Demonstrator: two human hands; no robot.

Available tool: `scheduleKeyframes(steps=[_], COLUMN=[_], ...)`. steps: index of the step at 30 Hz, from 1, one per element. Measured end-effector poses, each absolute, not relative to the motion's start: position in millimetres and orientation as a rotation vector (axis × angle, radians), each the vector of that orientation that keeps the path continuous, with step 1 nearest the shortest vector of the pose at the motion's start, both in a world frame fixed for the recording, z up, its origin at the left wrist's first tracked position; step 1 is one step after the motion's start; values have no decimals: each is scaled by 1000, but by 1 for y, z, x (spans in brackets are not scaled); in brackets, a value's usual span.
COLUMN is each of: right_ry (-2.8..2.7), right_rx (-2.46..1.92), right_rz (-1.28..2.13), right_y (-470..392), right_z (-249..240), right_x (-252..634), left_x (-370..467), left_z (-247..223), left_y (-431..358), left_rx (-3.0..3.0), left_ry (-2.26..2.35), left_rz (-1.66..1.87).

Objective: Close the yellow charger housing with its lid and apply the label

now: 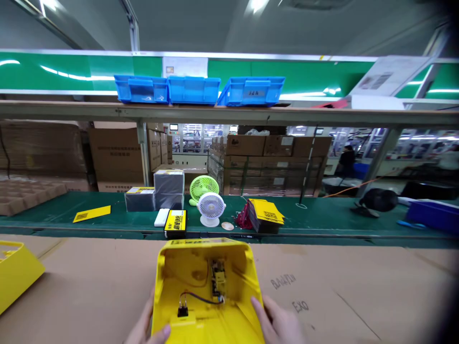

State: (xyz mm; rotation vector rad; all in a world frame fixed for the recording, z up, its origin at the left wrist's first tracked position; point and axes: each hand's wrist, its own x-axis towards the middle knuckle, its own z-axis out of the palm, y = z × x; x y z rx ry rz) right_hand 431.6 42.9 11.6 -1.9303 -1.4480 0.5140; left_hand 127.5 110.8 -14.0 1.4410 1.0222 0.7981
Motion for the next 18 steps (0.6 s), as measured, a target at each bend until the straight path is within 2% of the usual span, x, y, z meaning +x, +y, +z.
scheduleKeyframes(steps=[3,5,10,13,18], right_ry=[-1485,-1650,-2032,-1947,-1826], right_rx=[-1892,-1756,-1671,-1850,-2095], right_rz=[115,-102,-160,-334,-664], right_y=[39,40,52,51,34], right_z=[45,50,6,-21,-17], right_x=[418,397,368,408,555], left_x=[149,173,232,241,211], left_z=[18,34,35,15,-33], left_y=[118,122,129,141,180], left_rx=[1391,1414,1444,1514,2087], left_ry=[993,927,694,654,1285], left_rz=[844,835,760,638,613])
